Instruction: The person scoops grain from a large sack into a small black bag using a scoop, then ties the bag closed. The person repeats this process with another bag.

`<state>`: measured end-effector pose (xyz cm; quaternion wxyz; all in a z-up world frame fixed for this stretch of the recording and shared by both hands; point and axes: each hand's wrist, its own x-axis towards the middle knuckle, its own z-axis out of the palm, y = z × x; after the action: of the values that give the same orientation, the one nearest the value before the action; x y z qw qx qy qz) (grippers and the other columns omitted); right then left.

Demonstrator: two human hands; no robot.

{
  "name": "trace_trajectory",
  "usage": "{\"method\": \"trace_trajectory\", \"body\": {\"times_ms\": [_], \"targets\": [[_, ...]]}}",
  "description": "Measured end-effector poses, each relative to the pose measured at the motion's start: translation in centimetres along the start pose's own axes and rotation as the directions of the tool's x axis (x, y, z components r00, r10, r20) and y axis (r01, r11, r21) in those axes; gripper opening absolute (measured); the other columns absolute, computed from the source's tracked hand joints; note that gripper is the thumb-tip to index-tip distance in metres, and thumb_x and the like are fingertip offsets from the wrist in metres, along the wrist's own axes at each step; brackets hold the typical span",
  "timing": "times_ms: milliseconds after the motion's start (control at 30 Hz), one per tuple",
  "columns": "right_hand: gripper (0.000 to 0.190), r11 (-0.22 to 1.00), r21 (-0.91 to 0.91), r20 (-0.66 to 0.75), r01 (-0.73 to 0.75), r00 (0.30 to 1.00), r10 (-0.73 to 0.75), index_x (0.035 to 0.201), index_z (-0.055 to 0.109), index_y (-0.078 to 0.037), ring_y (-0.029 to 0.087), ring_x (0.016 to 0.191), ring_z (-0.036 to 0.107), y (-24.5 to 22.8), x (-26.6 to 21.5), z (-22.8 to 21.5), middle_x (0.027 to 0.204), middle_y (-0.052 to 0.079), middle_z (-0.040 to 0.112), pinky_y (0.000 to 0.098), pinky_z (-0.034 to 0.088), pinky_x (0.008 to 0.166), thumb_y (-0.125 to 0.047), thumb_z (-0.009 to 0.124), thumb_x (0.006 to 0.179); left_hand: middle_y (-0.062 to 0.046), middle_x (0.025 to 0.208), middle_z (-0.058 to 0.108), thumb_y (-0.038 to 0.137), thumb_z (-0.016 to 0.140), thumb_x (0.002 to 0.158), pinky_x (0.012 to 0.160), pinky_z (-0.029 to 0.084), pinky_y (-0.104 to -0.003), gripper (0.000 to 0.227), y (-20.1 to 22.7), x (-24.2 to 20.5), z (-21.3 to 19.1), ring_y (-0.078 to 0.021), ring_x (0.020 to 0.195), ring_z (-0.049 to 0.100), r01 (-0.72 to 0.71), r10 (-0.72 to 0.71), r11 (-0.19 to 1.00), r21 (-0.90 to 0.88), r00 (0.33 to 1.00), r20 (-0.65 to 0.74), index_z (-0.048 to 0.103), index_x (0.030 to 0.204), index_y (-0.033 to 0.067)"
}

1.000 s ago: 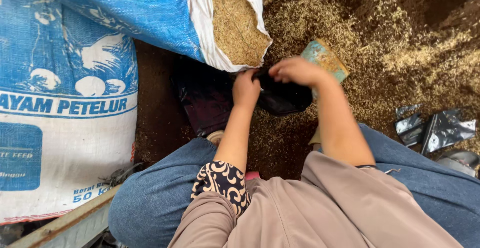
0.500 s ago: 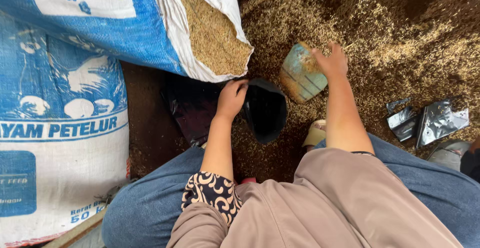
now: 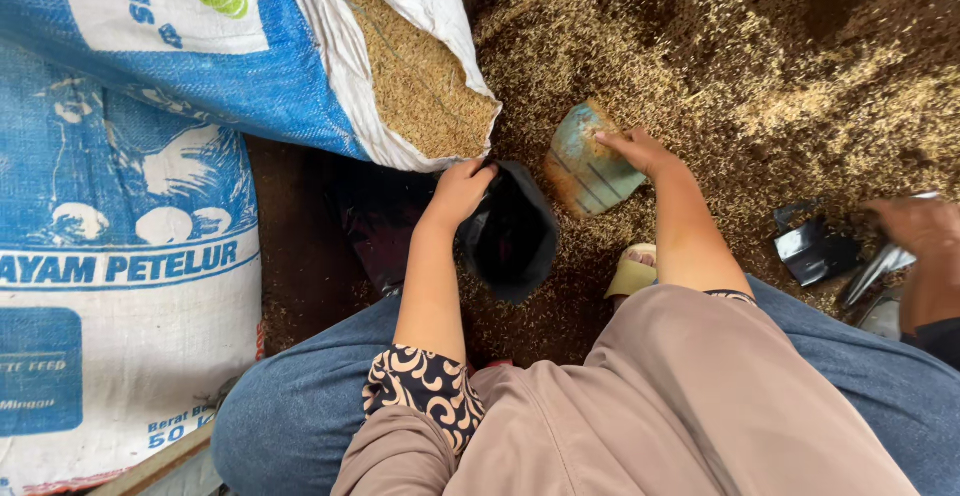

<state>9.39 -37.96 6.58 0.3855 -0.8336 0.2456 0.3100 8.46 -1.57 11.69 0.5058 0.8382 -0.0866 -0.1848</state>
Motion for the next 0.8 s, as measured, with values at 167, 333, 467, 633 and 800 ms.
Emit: {"method": "trace_trajectory", "body": {"times_ms": [167,333,467,633,800], "targets": [[0.127,1.0,0.022,0.026,-0.015,1.0,0.014,0.157,0.031,-0.003,0.045,0.142,0.046,-0.5,-1.3,-0.1,0.152,0.032,0.044,0.0607,0.038,0.116,-0.084,0.065,0.064,-0.019,0.099,0.075,0.031,0.06,0.092,0.085,0.052,-0.039,0.037,2.3,-1.0,-0.8,-0.0331,0.094,0.071,0.058,-0.058,0.998,0.04,0.998,-0.005,0.07,0.112,0.0013],[0.121,0.986,0.138,0.1,-0.098,0.991,0.084,0.161,0.028,-0.02,0.047,0.15,0.029,-1.8,-3.3,0.5,0.162,0.026,0.032,0.0692,0.024,0.117,-0.086,0.06,0.065,-0.02,0.102,0.074,0.031,0.06,0.095,0.087,0.052,-0.038,0.037,1.6,-1.4,-1.1,-0.0335,0.096,0.07,0.046,-0.045,0.998,0.037,0.999,-0.02,0.07,0.112,-0.0001],[0.122,0.98,0.172,0.15,-0.099,0.986,0.073,0.161,0.02,-0.029,0.045,0.149,0.032,-4.1,-5.7,0.0,0.162,0.02,0.03,0.0696,0.029,0.115,-0.075,0.071,0.059,-0.019,0.104,0.075,0.028,0.06,0.091,0.086,0.052,-0.038,0.036,1.3,-1.8,-2.0,-0.032,0.097,0.072,0.011,-0.011,1.0,-0.009,1.0,-0.019,0.07,0.113,0.0001],[0.115,0.978,-0.055,0.127,0.203,0.973,-0.194,0.159,0.033,-0.023,0.04,0.142,0.047,-9.0,-7.7,-3.2,0.154,0.021,0.047,0.0644,0.04,0.113,-0.059,0.075,0.059,-0.014,0.088,0.07,0.024,0.06,0.093,0.073,0.051,-0.037,0.034,3.9,-1.9,-4.6,-0.0227,0.077,0.063,0.131,-0.13,0.984,-0.123,0.991,0.016,0.071,0.114,0.0003],[0.107,0.873,-0.241,0.438,0.424,0.85,-0.292,0.154,0.036,-0.015,0.038,0.139,0.05,-11.4,-9.4,0.4,0.152,0.019,0.05,0.0587,0.044,0.113,-0.048,0.077,0.06,-0.003,0.079,0.07,0.025,0.061,0.094,0.073,0.052,-0.03,0.03,8.0,-3.1,-7.2,-0.0108,0.074,0.061,0.052,-0.055,0.979,-0.199,0.998,-0.013,0.073,0.106,0.0]]}}
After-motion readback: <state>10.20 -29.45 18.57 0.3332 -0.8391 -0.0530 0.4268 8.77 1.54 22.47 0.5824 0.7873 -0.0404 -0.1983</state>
